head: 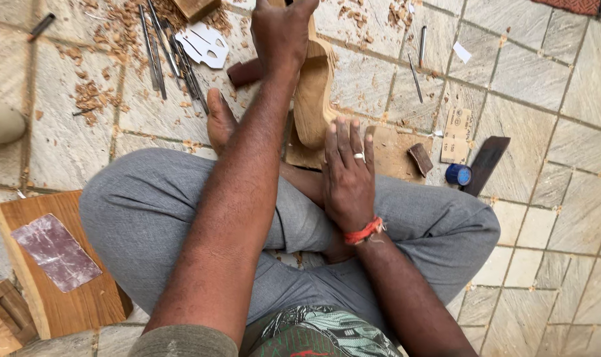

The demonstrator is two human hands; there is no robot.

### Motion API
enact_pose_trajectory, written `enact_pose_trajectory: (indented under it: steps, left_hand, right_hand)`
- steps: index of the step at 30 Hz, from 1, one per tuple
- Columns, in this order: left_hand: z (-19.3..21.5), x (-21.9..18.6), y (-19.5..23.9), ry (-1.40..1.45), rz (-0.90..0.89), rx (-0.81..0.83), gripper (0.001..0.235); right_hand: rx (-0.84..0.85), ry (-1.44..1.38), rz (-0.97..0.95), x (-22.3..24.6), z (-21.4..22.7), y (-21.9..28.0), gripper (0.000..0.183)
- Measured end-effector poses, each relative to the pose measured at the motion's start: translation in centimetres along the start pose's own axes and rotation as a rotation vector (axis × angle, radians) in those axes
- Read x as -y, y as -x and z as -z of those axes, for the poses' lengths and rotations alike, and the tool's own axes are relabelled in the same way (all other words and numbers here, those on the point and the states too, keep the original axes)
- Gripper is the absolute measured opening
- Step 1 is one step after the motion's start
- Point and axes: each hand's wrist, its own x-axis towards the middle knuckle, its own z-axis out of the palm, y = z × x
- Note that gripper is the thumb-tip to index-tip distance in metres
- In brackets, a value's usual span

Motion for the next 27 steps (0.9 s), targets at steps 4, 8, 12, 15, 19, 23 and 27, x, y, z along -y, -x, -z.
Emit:
enact_pose_trajectory:
  steps: [4,8,12,15,19,23,27]
  left_hand:
    - [-0.6,0.9,1.3,0.075,-0.002,-0.015,0.052]
    - [0.3,-0.3,-0.9,0.089,-0.073,-0.039,0.050]
    - [0.5,0.9,0.2,0.090,-0.016,-0.015,0.047]
    - [1.0,-0.1,0.1,0.140,-0.036,-0.016,0.045]
    - [1.4,-1.1,-0.8,0.157,-0.095,0.010,0.042]
    - [1.1,1.0,0.8,0.151,-0.029,0.024,0.039]
    - [1.4,-0.3,-0.6,0.186,-0.048,0.029,0.037]
  right_hand:
    - [0.018,-0.093,-0.010,-0.4,0.8,0.9,0.056]
    - [0.021,0.000,0.019,-0.2,1.1,-0.6,0.055]
    - [0.036,-0.044,0.010,-0.7,0.4,0.4,0.055]
    - [0.014,-0.058,0.010,-0.6,1.3,-0.1,0.056]
    - [0.031,-0.077,0.015,-0.1,1.4,-1.2,0.059]
    - [0.043,-0.134,0.001,-0.8,0.5,1.2,0.057]
    - [0.039,-0.160,0.013,-0.7,1.1,-0.1,0.056]
